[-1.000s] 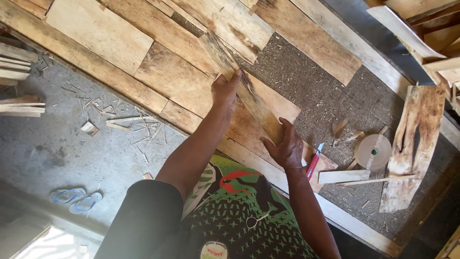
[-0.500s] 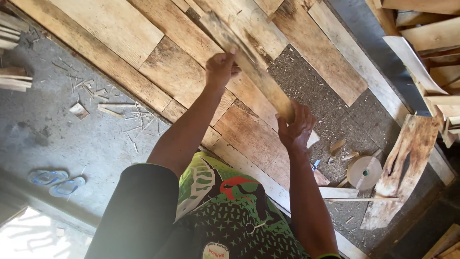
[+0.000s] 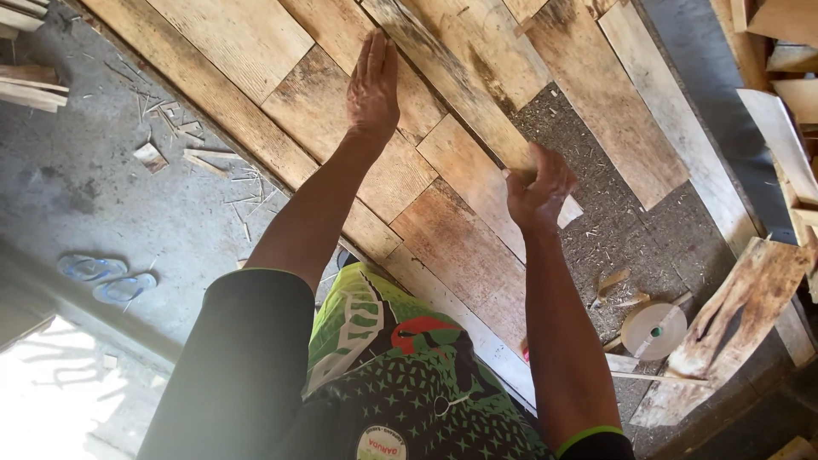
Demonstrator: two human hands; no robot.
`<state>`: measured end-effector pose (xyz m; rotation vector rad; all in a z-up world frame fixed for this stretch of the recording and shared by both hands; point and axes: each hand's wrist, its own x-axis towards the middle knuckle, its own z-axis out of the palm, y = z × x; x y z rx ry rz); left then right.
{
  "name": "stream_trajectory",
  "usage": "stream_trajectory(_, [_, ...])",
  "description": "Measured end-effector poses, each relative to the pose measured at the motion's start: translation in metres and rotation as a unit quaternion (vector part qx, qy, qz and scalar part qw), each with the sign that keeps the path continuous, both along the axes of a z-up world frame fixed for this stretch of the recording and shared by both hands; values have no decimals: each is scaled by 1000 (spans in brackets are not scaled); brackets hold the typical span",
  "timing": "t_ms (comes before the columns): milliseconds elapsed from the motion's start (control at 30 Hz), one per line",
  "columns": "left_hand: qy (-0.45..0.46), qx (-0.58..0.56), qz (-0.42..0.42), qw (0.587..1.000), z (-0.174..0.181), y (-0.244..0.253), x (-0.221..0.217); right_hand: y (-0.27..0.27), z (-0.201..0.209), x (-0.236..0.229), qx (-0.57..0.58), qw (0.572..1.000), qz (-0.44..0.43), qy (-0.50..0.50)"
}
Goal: Trimming and fitting thin wood panels on a workbench using a utility knife.
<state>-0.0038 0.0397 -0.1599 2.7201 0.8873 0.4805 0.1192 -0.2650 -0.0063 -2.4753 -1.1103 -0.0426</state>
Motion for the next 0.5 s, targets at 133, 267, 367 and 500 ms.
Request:
stream_trajectory(133, [-2,-15,-6,1000,-26,1,6,-4,-15,6,26,999,28,4])
stream_trajectory(267, [6,-4,-19,1000,-8,1,4,2,-8,6,-26,998,-15,59])
stream_trajectory(367, [1,10,-25,1000,-14,2,5,4,-9,7,-28,998,-20,60])
stream_trajectory(500, [-28,41,-24,998,-23,1,3,7,-10,7,-63,990,-64,109])
